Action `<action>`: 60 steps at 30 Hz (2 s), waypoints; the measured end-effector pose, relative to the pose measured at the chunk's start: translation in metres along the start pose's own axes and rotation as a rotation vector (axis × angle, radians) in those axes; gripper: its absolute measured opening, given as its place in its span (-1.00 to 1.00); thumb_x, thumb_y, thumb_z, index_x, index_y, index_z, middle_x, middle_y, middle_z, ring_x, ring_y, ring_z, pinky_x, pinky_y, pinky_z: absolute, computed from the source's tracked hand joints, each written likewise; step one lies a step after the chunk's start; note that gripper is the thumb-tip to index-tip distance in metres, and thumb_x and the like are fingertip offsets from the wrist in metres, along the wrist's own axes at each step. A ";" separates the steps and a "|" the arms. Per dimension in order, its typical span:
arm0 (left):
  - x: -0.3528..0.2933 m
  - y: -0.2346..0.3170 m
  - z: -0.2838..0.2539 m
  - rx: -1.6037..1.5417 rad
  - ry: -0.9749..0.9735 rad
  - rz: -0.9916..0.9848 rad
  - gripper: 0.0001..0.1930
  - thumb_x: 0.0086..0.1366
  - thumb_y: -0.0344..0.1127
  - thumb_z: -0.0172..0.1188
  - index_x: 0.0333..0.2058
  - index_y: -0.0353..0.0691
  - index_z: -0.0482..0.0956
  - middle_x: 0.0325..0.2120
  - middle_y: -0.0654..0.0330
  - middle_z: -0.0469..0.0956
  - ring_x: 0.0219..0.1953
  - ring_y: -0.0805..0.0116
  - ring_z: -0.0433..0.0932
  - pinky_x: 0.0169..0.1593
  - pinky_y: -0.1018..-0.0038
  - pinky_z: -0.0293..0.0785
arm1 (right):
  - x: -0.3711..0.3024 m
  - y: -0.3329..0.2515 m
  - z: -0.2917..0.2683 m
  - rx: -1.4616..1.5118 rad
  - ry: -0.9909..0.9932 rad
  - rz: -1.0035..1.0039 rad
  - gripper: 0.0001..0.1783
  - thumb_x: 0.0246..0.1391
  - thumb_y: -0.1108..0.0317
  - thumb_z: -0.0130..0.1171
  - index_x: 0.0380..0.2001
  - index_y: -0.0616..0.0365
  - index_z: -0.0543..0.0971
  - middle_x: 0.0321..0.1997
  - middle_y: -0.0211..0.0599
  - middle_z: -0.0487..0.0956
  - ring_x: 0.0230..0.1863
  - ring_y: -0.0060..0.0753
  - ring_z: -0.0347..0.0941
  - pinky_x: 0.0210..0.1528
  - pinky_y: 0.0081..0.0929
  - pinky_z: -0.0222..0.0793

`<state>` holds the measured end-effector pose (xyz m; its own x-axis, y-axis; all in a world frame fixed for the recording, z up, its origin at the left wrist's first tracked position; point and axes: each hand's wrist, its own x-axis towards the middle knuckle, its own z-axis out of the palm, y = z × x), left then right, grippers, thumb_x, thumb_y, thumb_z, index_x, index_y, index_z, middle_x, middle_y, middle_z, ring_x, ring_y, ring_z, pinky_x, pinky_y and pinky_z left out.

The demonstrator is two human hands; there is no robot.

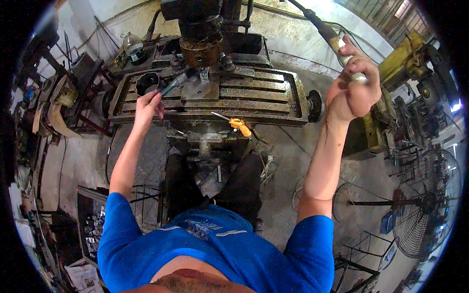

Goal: The person operates a drill press to drill holes into small metal pieces. They repeatedly pick up a metal piece from a bin, position it under the drill bit, lower the drill to make a hole, and then place the finished piece into a container. The person uses a yellow-handled tool to assist in positioning the metal pieces during the process.

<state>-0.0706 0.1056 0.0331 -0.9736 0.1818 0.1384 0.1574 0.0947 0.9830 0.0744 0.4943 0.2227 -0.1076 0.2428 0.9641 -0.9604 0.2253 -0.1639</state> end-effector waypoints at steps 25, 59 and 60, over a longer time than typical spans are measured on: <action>0.033 -0.012 0.021 -0.192 -0.136 -0.181 -0.70 0.20 -0.38 0.08 -0.12 -0.43 0.43 -0.74 0.38 0.30 -0.80 0.66 0.17 -0.68 0.60 0.28 | -0.018 -0.006 0.009 0.004 0.078 0.076 -0.75 -0.59 0.51 -0.25 -0.67 0.28 0.37 -0.65 -0.25 0.28 -0.33 -0.16 0.35 0.19 0.19 -0.07; -0.018 -0.004 0.019 0.186 -0.126 0.001 -0.65 0.20 -0.29 0.07 -0.07 -0.33 0.42 -0.78 0.28 0.35 -0.79 0.56 0.33 -0.71 0.58 0.26 | -0.064 0.009 -0.002 -0.024 0.018 0.055 -0.68 -0.21 0.16 0.10 -0.70 0.18 0.35 -0.68 -0.36 0.28 -0.30 -0.20 0.33 0.22 0.13 -0.13; -0.017 -0.005 0.018 0.187 -0.112 0.016 -0.66 0.19 -0.27 0.08 -0.09 -0.32 0.44 -0.80 0.26 0.36 -0.80 0.55 0.35 -0.70 0.55 0.28 | -0.062 0.009 -0.003 -0.016 0.004 0.050 -0.72 -0.24 0.19 0.06 -0.69 0.19 0.34 -0.66 -0.35 0.29 -0.27 -0.19 0.33 0.23 0.12 -0.14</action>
<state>-0.0517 0.1197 0.0234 -0.9477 0.2918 0.1294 0.2111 0.2688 0.9398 0.0729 0.4844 0.1610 -0.1540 0.2575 0.9539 -0.9497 0.2279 -0.2148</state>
